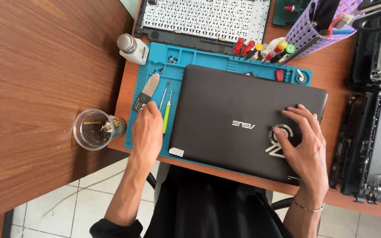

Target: The person removes the keyboard and top casing of a laptop to access the internal hardware and manipulates components on the motherboard with a screwdriver.

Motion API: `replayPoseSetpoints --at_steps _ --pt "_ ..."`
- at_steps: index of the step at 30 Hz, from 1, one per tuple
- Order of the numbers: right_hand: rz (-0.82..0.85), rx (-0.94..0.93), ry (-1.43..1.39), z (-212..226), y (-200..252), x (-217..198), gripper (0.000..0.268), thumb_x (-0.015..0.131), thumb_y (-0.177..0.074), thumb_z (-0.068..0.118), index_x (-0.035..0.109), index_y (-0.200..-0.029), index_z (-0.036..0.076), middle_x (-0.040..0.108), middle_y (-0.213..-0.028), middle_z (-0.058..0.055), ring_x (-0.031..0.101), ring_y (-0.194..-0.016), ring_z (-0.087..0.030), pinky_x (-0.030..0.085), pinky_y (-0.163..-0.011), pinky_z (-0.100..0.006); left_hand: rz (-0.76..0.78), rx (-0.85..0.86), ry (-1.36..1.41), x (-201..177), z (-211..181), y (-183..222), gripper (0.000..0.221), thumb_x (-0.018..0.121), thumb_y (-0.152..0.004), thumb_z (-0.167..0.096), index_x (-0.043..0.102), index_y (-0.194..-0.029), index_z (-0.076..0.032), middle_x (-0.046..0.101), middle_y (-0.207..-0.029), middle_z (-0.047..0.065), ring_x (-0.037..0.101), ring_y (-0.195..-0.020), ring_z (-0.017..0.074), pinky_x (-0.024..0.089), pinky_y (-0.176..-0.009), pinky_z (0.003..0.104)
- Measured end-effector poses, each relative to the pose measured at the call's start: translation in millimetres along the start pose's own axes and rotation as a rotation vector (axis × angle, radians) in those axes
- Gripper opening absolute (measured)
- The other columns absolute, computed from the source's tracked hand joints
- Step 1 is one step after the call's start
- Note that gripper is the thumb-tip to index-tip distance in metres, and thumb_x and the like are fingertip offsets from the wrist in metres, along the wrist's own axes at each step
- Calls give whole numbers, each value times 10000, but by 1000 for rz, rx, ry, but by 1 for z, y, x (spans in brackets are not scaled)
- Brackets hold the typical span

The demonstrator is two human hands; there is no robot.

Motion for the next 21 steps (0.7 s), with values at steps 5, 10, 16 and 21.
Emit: replayPoseSetpoints --at_steps 5,10,16,21 --pt "6 11 -2 -1 1 0 381 781 -909 209 696 -1238 38 677 -1339 -119 528 -1442 -342 334 -1267 -518 18 42 -41 -9 -4 -1 198 697 -834 60 601 -1005 89 679 -950 233 713 -919 325 610 -754 365" --pt "6 7 1 -2 1 0 382 780 -905 204 698 -1239 38 679 -1336 -121 528 -1443 -341 338 -1266 -517 46 39 -114 -7 -5 -6 162 678 -873 36 579 -992 85 659 -954 238 696 -919 328 610 -747 370" --pt "6 11 -2 0 1 -1 391 783 -901 197 692 -1246 35 677 -1337 -123 533 -1435 -343 345 -1261 -512 37 -21 49 -7 2 2 159 626 -936 3 527 -1027 87 623 -1000 266 649 -985 374 566 -848 432" --pt "-12 -7 7 6 -2 -3 390 787 -891 171 686 -1242 33 677 -1328 -127 553 -1409 -349 364 -1248 -512 -134 27 299 -44 2 11 309 563 -785 105 518 -1091 86 600 -1053 253 602 -1031 409 501 -876 473"
Point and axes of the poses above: each hand's wrist, its own y-axis away from the middle knuckle, its own x-axis out of the palm, z = x × y, the point moved 8 cm from there along -y, towards the middle knuckle
